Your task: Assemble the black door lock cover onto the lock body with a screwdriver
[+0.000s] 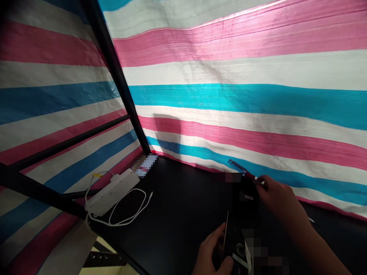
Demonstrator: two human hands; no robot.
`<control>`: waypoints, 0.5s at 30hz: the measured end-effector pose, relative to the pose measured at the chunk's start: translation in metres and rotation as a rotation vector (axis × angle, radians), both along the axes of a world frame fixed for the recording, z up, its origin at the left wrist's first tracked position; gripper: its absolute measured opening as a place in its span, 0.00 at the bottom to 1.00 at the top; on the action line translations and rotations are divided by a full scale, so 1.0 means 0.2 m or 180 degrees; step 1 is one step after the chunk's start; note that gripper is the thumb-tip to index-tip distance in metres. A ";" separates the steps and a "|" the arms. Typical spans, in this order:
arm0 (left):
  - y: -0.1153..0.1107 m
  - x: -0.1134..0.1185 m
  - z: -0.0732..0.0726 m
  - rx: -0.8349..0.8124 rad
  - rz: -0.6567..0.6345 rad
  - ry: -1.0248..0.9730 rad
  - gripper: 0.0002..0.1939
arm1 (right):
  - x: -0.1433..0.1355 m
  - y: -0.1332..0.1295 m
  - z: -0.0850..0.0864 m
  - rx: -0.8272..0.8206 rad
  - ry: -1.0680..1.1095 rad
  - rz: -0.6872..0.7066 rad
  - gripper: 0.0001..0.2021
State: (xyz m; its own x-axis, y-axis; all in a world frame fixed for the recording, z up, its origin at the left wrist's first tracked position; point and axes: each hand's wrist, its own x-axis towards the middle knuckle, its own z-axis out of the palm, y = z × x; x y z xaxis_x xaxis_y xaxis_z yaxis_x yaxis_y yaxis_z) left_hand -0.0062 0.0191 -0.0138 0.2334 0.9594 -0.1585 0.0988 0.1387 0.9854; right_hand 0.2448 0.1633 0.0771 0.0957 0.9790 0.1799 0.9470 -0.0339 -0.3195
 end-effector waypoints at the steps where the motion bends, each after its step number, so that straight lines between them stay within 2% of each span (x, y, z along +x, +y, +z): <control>1: 0.00 0.00 0.00 -0.0010 -0.0023 -0.0064 0.39 | 0.00 0.00 0.00 -0.0010 -0.0013 -0.0008 0.14; 8: -0.01 0.02 -0.01 -0.0161 0.0096 -0.0196 0.38 | 0.00 0.01 -0.04 0.0005 -0.0177 0.0031 0.12; 15: -0.02 0.02 0.03 -0.0257 0.0164 -0.0096 0.38 | 0.02 0.04 -0.04 -0.0048 -0.0079 0.0095 0.12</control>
State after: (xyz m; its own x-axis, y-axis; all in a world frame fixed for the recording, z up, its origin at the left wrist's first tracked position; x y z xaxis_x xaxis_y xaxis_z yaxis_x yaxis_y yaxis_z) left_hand -0.0023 0.0156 -0.0080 0.1898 0.9546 -0.2294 0.0601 0.2219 0.9732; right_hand 0.2487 0.1719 0.0692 0.0622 0.9840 0.1672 0.9553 -0.0101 -0.2955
